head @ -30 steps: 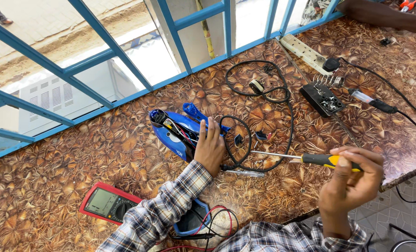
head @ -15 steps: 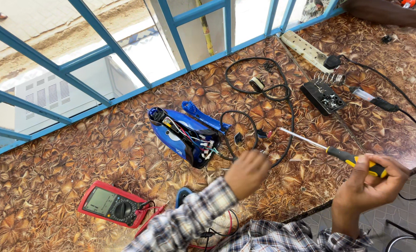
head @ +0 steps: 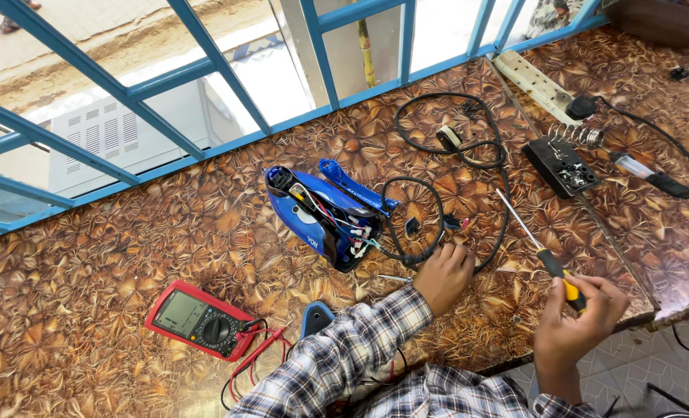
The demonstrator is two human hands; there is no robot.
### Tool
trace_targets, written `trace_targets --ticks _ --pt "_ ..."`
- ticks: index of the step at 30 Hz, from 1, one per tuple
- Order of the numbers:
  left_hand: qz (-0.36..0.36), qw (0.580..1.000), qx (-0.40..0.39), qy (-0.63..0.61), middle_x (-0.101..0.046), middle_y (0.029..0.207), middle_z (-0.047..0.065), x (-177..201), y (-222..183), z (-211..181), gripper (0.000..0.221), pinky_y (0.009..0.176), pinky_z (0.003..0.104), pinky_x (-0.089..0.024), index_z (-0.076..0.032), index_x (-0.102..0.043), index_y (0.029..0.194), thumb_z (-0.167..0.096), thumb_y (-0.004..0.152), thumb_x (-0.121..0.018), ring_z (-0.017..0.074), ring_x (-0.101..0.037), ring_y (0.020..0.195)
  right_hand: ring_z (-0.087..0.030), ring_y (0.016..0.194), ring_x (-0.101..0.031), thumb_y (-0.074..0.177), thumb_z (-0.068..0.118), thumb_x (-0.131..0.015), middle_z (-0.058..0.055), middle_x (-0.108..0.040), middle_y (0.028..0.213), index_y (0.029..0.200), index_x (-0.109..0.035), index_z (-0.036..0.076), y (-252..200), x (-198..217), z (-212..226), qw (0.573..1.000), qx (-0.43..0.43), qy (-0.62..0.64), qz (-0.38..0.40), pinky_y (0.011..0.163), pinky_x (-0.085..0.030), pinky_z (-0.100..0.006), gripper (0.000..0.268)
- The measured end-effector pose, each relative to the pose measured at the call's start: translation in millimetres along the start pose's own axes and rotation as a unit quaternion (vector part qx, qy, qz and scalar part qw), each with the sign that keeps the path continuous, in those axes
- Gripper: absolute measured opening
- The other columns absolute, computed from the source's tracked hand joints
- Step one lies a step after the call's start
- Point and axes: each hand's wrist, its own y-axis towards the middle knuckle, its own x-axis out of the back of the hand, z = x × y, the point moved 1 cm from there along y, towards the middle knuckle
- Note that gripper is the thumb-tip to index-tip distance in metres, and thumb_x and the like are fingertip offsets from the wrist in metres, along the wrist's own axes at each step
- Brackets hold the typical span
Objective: The person repairs an iron by using a screwdriver to remove screws from the housing, prying open the blue and black plastic casing, and disconnecting the internal wiring. The person uses a multimeter to test components and then begins reassembling the iron, placing the internal heating elements and wiring back into the base and securing the handle and top cover.
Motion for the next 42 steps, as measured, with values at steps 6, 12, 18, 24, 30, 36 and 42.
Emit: trace_targets --ticks 6,12,18,24,30,36,42 --pt "0.018 0.992 0.028 -0.120 -0.060 0.128 0.019 73.1 -15.9 -13.5 0.047 0.098 0.044 -0.052 0.002 -0.052 0.142 -0.017 0.100 -0.056 0.0287 -0.057 0.109 -0.039 0.118 -0.056 0.098 -0.017 -0.072 -0.028 -0.050 0.127 0.115 -0.064 -0.017 -17.9 -8.9 -7.6 0.989 -0.065 -0.011 0.133 0.103 -0.057 -0.050 0.019" --pt "-0.299 0.911 0.076 -0.274 -0.071 0.095 0.015 154.9 -47.5 21.6 0.014 0.077 0.037 -0.063 0.003 -0.065 0.112 0.003 0.101 -0.056 0.0254 -0.069 0.084 -0.037 0.116 -0.058 0.095 -0.011 -0.074 -0.026 -0.055 0.129 0.115 -0.066 -0.012 -30.9 -23.3 -30.3 0.977 -0.080 -0.020 0.198 0.103 -0.058 -0.047 0.022" --pt "-0.454 0.828 0.305 -0.125 -0.065 0.113 0.018 142.8 -102.6 76.4 0.016 0.094 0.041 -0.061 -0.002 -0.064 0.112 -0.007 0.100 -0.055 0.0300 -0.065 0.107 -0.036 0.117 -0.059 0.100 -0.012 -0.070 -0.025 -0.058 0.126 0.114 -0.065 -0.010 5.7 -44.1 13.9 0.978 -0.124 -0.005 0.170 0.102 -0.057 -0.047 0.015" --pt "-0.331 0.834 0.406 -0.172 -0.054 0.138 0.029 124.7 -105.5 90.7 0.056 0.116 0.060 -0.037 0.003 -0.057 0.138 -0.019 0.090 -0.076 0.0466 -0.045 0.138 -0.037 0.099 -0.066 0.104 0.011 -0.060 -0.022 -0.067 0.105 0.119 -0.065 -0.004 34.1 -126.0 84.3 0.930 -0.072 0.267 0.244 0.096 -0.052 -0.052 0.022" --pt "-0.333 0.844 0.388 -0.162 -0.063 0.132 0.027 116.6 -115.2 98.5 0.044 0.109 0.056 -0.048 0.006 -0.064 0.129 -0.012 0.091 -0.077 0.0456 -0.056 0.132 -0.034 0.122 -0.063 0.098 0.021 -0.068 -0.015 -0.066 0.124 0.137 -0.063 0.006 36.3 -203.2 114.0 0.855 0.085 0.272 0.433 0.104 -0.050 -0.048 0.042" --pt "-0.344 0.868 0.337 -0.119 -0.069 0.129 0.022 110.0 -121.2 107.8 0.043 0.102 0.051 -0.055 0.002 -0.069 0.125 -0.014 0.087 -0.080 0.0412 -0.064 0.125 -0.038 0.122 -0.063 0.104 0.011 -0.054 -0.016 -0.064 0.125 0.129 -0.065 0.002 36.6 -210.8 127.5 0.829 0.132 0.308 0.448 0.103 -0.052 -0.047 0.029" --pt "-0.339 0.880 0.321 -0.093 -0.071 0.125 0.023 105.6 -122.5 112.2 0.041 0.096 0.050 -0.058 0.003 -0.070 0.122 -0.016 0.088 -0.080 0.0420 -0.066 0.122 -0.039 0.118 -0.064 0.106 0.010 -0.049 -0.017 -0.065 0.124 0.129 -0.064 0.002 24.9 -220.8 115.3 0.828 0.136 0.310 0.447 0.102 -0.053 -0.047 0.029"
